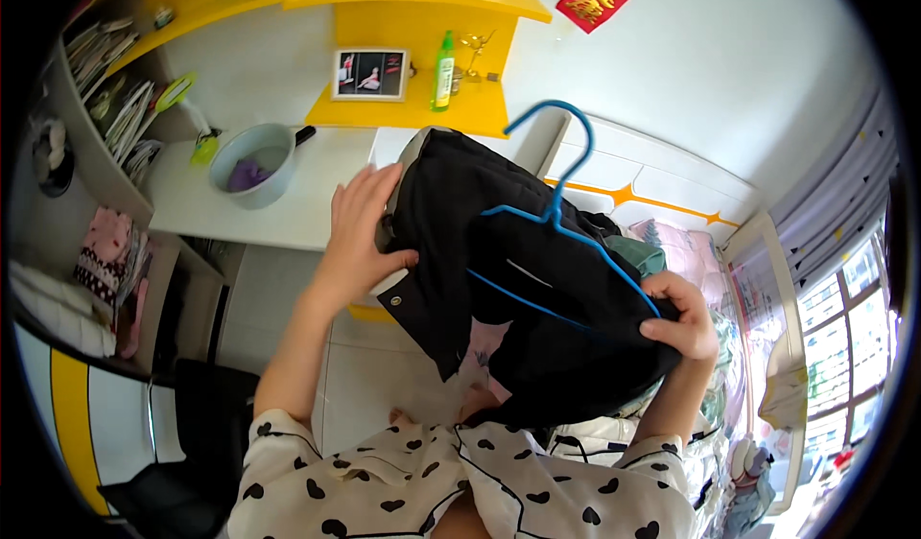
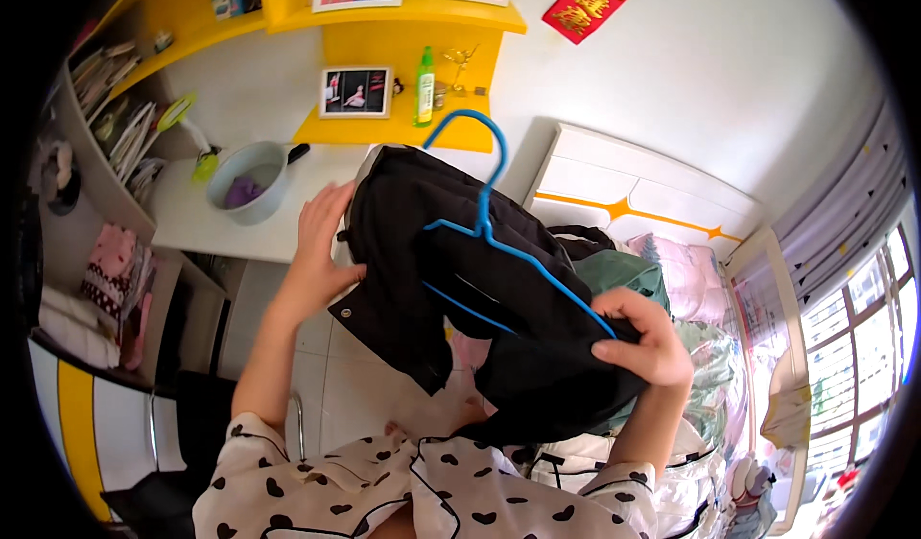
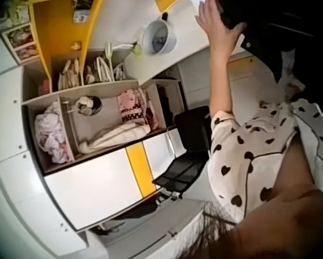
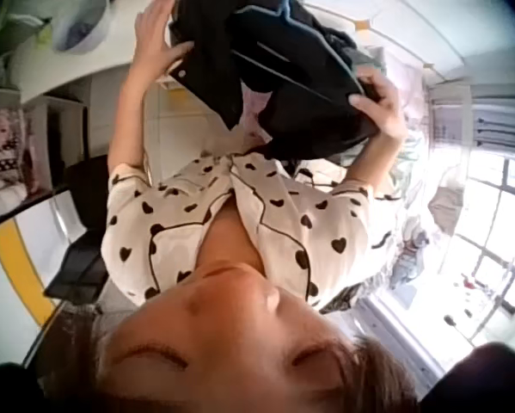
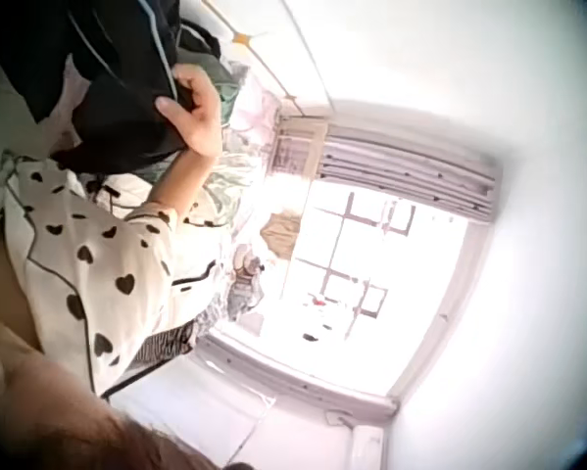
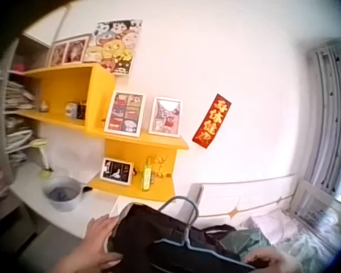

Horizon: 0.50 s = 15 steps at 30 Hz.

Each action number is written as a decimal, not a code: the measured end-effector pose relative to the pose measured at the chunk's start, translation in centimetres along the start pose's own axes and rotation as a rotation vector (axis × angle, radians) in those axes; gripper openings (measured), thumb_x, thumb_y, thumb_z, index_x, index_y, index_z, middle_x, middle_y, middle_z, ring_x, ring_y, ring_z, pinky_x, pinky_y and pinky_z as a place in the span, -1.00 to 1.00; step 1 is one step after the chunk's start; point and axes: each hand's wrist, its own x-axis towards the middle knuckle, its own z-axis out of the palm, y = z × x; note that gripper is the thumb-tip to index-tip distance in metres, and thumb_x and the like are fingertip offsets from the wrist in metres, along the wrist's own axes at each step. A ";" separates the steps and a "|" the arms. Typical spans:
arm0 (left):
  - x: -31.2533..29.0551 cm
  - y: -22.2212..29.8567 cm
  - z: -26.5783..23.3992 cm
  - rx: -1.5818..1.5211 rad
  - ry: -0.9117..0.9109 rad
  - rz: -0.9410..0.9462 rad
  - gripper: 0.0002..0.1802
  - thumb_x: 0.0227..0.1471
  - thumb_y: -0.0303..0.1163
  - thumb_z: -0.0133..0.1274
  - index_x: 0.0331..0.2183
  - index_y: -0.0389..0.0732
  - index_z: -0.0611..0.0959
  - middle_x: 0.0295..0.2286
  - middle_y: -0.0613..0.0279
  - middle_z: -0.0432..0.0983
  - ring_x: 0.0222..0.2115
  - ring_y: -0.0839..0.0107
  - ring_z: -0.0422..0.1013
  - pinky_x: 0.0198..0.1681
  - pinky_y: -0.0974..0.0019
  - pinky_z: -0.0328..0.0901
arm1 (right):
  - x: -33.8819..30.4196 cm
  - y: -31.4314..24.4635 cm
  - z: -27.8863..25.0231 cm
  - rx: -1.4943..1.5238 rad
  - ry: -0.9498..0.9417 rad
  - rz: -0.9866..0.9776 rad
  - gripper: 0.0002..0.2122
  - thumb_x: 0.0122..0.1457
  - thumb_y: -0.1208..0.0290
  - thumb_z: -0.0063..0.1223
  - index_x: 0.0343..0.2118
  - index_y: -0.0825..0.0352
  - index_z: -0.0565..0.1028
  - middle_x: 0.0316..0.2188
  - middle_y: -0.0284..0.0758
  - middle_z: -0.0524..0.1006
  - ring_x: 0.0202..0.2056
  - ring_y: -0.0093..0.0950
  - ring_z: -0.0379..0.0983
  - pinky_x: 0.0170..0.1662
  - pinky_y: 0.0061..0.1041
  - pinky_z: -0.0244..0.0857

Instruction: The person takes jackets on hangers from a bed, hangs them into a wardrobe one by one, arranges the clothes, and slides the wardrobe door closed.

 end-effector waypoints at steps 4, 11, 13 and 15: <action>-1.4 0.7 -3.1 -0.124 -0.193 -0.176 0.05 -0.36 -0.43 0.33 0.20 -0.10 0.19 0.07 0.02 0.29 0.14 0.10 0.16 0.25 -0.01 -0.08 | 2.7 -1.0 0.5 -0.106 -0.164 -0.109 -0.70 -0.07 0.58 0.18 -0.22 0.45 0.43 -0.29 -0.38 0.45 -0.21 -0.57 0.34 -0.07 -0.59 0.20; -8.0 -0.1 -0.2 -0.343 -0.017 -0.314 -0.41 -0.14 -0.51 0.14 0.02 -0.21 0.46 -0.19 0.07 0.54 -0.22 0.34 0.48 -0.09 0.38 0.34 | 5.7 1.0 -1.2 -0.006 -0.310 -0.074 -0.65 -0.03 0.61 0.17 -0.12 0.41 0.44 -0.22 -0.37 0.48 -0.12 -0.57 0.37 0.00 -0.58 0.21; -8.9 1.6 -0.4 -0.437 0.138 -0.378 -0.57 -0.09 -0.53 0.09 -0.08 -0.31 0.53 -0.27 0.16 0.58 -0.26 0.49 0.45 -0.13 0.42 0.33 | 6.8 1.7 -1.9 -0.134 -0.236 -0.127 -0.61 -0.05 0.60 0.20 -0.09 0.39 0.43 -0.22 -0.37 0.49 -0.13 -0.55 0.38 0.02 -0.57 0.21; -9.1 3.6 -1.0 -0.532 0.332 -0.454 -0.63 -0.05 -0.58 0.05 -0.12 -0.40 0.54 -0.30 0.20 0.58 -0.28 0.52 0.44 -0.15 0.43 0.33 | 7.8 2.6 -2.4 -0.328 -0.127 -0.205 -0.49 -0.08 0.59 0.24 0.01 0.34 0.39 -0.16 -0.35 0.48 -0.09 -0.47 0.37 0.05 -0.51 0.21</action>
